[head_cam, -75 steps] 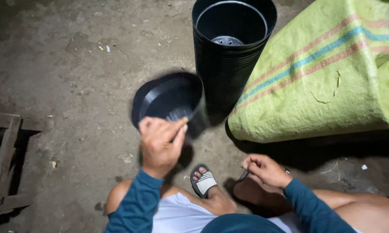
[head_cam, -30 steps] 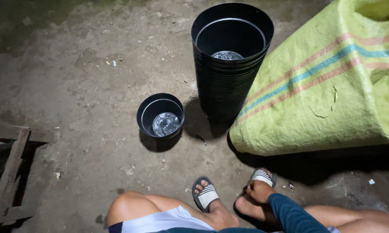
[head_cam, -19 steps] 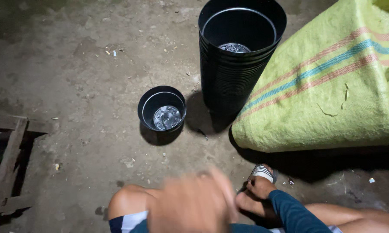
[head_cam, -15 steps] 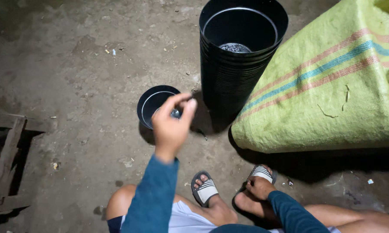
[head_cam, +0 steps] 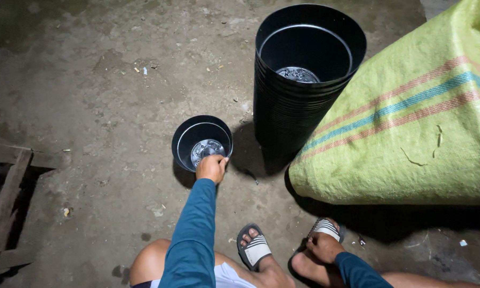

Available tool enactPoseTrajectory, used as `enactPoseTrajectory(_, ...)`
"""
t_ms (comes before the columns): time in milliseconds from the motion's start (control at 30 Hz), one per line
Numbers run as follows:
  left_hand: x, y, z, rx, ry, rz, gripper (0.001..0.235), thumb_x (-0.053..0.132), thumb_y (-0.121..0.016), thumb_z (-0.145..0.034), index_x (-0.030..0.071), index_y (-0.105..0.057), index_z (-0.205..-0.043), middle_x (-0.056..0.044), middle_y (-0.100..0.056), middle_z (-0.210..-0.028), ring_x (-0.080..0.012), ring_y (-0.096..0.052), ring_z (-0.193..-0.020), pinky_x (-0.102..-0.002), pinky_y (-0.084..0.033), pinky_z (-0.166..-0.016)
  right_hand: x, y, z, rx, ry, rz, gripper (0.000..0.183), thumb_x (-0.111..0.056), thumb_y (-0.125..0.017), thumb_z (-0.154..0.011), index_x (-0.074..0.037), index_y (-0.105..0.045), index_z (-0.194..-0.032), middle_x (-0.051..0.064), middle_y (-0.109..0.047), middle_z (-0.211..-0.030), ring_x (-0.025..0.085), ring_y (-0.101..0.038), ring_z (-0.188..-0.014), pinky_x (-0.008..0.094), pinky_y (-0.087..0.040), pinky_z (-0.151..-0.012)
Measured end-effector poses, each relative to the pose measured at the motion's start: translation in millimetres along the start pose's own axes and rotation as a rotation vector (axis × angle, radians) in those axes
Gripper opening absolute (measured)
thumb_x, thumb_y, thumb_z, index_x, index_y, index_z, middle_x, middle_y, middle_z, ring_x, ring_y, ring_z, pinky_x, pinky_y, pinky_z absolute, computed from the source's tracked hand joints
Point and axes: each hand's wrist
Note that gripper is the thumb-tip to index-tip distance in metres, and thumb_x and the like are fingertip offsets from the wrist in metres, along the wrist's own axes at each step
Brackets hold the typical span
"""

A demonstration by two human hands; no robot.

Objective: The person sits on the floor and repeatedly picks up black plastic pots from a stack. They insert a circular metal component into the bottom of each pot and then place the pot into a separate stack. The process is repeated for multiple pots.

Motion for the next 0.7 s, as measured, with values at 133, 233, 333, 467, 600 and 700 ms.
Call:
enactPoseTrajectory(133,-12,7,-4,-0.014,0.038,0.057,0.028,0.041,-0.07,-0.09,0.017,-0.082,-0.094,-0.021,-0.073,-0.091,-0.0422,-0.07,-0.089,-0.051,-0.055,-0.081,-1,1,-1,0.002,-0.012,-0.009,0.034,-0.036,-0.065,-0.086,-0.011,-0.076,-0.107,0.017,-0.077,-0.103,0.035,-0.072,-0.102,0.041,-0.054,-0.095)
enactPoseTrajectory(233,-9,2,0,0.037,0.024,-0.033,0.026,0.038,-0.069,-0.09,0.015,-0.081,-0.089,-0.02,-0.073,-0.088,-0.0411,-0.07,-0.086,-0.05,-0.054,-0.081,-1,1,-3,-0.006,-0.022,0.002,0.034,-0.037,-0.065,-0.087,-0.012,-0.076,-0.108,0.017,-0.076,-0.106,0.035,-0.07,-0.105,0.041,-0.052,-0.097)
enactPoseTrajectory(333,-1,-5,8,0.17,-0.214,-0.202,0.025,0.03,-0.067,-0.092,0.01,-0.077,-0.08,-0.016,-0.073,-0.084,-0.0363,-0.07,-0.084,-0.048,-0.053,-0.08,1,0,-5,-0.018,-0.043,0.024,0.034,-0.037,-0.064,-0.088,-0.012,-0.074,-0.11,0.019,-0.076,-0.104,0.035,-0.071,-0.103,0.041,-0.053,-0.097)
enactPoseTrajectory(467,13,13,15,0.331,-0.349,-0.254,0.021,0.024,-0.066,-0.093,0.009,-0.072,-0.078,-0.013,-0.072,-0.081,-0.0325,-0.069,-0.082,-0.046,-0.05,-0.078,-1,1,-2,0.02,0.041,0.032,0.033,-0.036,-0.062,-0.089,-0.011,-0.072,-0.108,0.018,-0.075,-0.102,0.036,-0.07,-0.101,0.044,-0.053,-0.094)
enactPoseTrajectory(600,40,68,27,0.515,-0.226,-0.093,0.015,0.019,-0.066,-0.094,0.008,-0.076,-0.096,-0.015,-0.074,-0.09,-0.0356,-0.069,-0.085,-0.047,-0.05,-0.079,-26,16,7,0.137,0.1,0.095,0.033,-0.036,-0.064,-0.088,-0.011,-0.07,-0.109,0.019,-0.075,-0.091,0.037,-0.07,-0.094,0.046,-0.051,-0.09)
enactPoseTrajectory(700,65,114,44,0.669,-0.201,0.092,0.021,0.019,-0.067,-0.095,0.007,-0.076,-0.109,-0.016,-0.075,-0.101,-0.0369,-0.07,-0.092,-0.045,-0.051,-0.084,-78,43,17,0.247,0.233,-0.143,0.03,-0.03,-0.066,-0.086,-0.009,-0.071,-0.107,0.017,-0.077,-0.087,0.031,-0.074,-0.082,0.043,-0.056,-0.078)
Point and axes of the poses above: each hand's wrist, its own z-axis away from the middle knuckle, its own y-axis out of the back of the hand, x = y × z
